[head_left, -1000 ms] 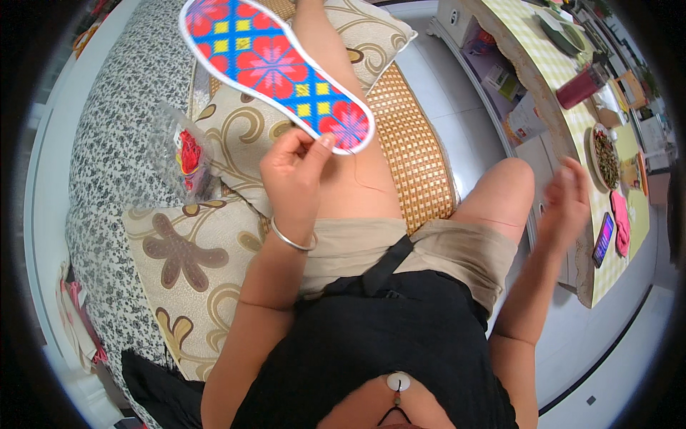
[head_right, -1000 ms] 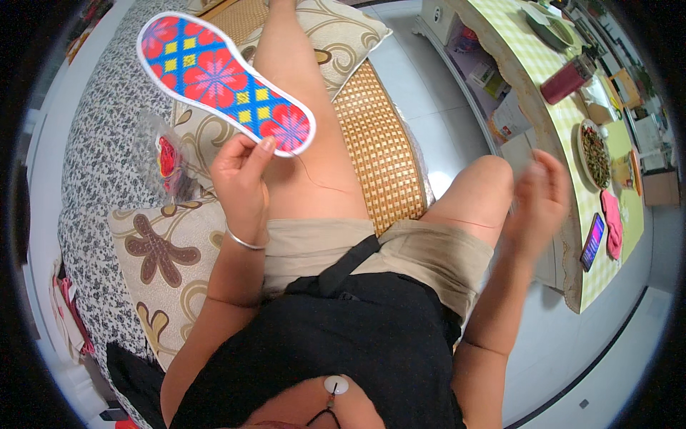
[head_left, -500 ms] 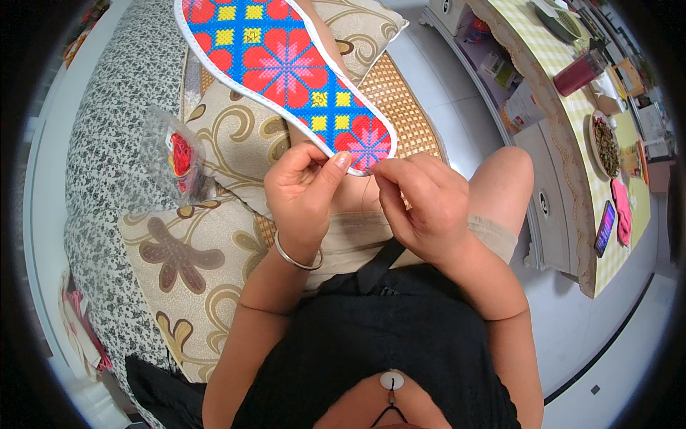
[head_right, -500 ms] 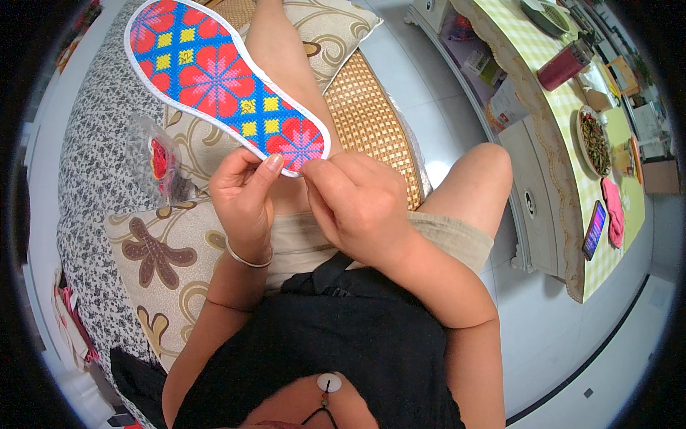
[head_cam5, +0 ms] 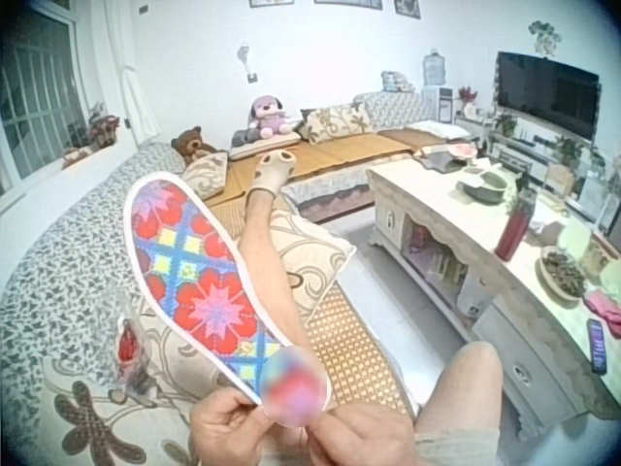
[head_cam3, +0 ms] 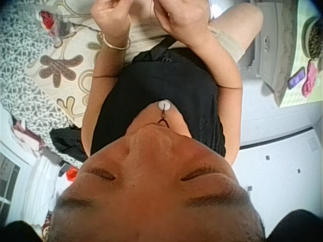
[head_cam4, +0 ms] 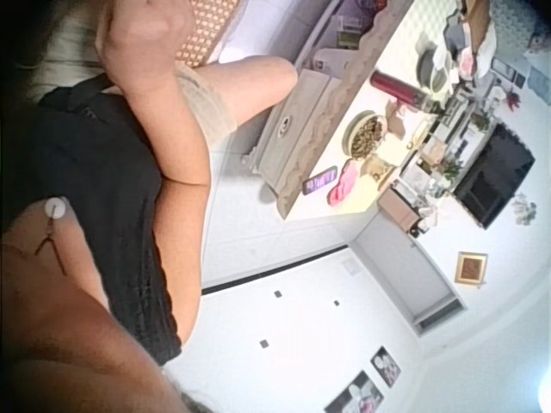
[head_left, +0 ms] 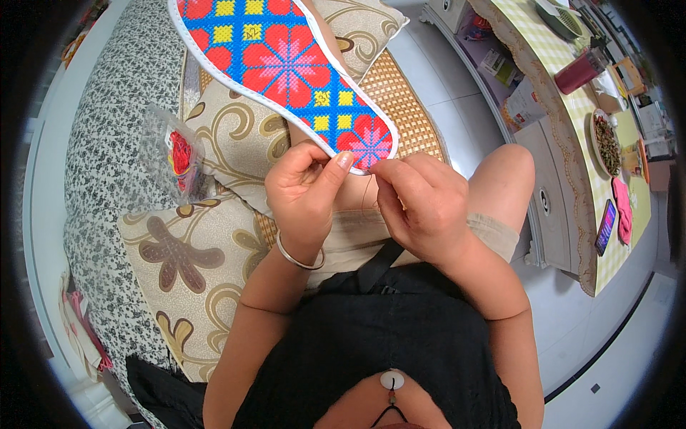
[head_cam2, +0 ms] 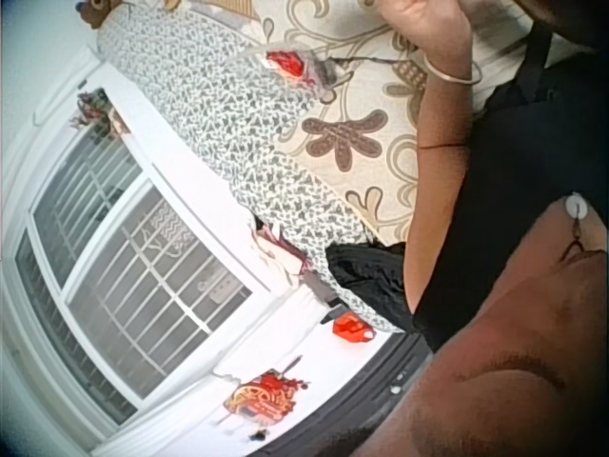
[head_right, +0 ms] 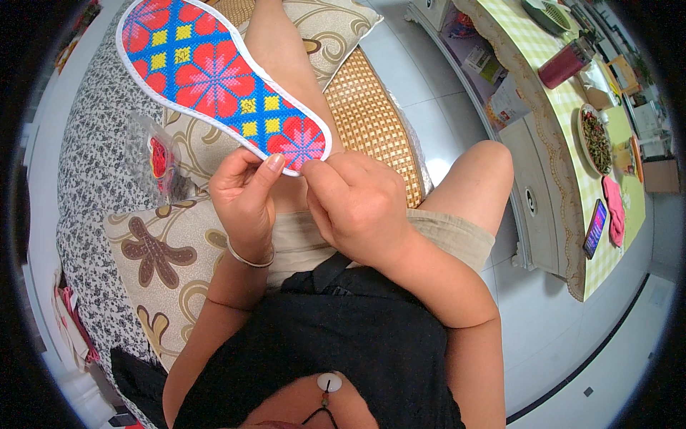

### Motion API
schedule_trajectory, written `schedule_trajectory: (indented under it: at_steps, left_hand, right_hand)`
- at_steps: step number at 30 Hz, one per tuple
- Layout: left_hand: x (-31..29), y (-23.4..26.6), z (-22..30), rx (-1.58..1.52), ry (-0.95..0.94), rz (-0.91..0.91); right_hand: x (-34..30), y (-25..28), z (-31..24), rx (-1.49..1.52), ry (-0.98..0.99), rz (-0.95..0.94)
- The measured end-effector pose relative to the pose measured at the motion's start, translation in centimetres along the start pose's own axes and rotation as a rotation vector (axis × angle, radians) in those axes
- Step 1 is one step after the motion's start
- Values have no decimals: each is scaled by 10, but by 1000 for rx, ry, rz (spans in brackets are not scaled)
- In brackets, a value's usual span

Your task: The person is sewing a decorative pattern onto an insole by hand using a needle and red thread.

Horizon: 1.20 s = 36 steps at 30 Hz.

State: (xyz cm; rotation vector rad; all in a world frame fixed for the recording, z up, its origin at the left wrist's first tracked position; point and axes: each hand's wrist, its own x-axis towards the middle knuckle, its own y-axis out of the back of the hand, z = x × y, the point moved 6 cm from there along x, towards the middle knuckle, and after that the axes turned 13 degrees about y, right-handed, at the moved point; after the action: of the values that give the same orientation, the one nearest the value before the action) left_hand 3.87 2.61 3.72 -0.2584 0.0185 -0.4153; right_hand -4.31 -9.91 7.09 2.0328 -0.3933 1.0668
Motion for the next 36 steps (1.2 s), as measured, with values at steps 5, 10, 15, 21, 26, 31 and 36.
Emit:
schedule_trajectory:
  at_steps: [5,10,15,21,26,31,36]
  left_hand:
    - [-1,0,1,46,-6,-1]
    - [-3,-1,5,230,-95,65]
    - [-10,-5,13,510,-257,43]
    - [-11,-9,8,381,-257,100]
    - [-2,3,1,305,-143,118]
    - [-7,-8,-6,97,-62,9]
    - [4,6,-2,-132,0,-50]
  right_hand:
    - [-1,0,0,-13,0,-2]
    - [0,-1,-3,-58,16,-11]
    - [3,-4,-9,-90,55,-87]
    - [-6,-16,-2,-74,66,-31]
    - [-8,-6,-3,-77,27,11]
    - [-8,-10,-4,-114,60,-30]
    - [-11,16,14,49,-161,183]
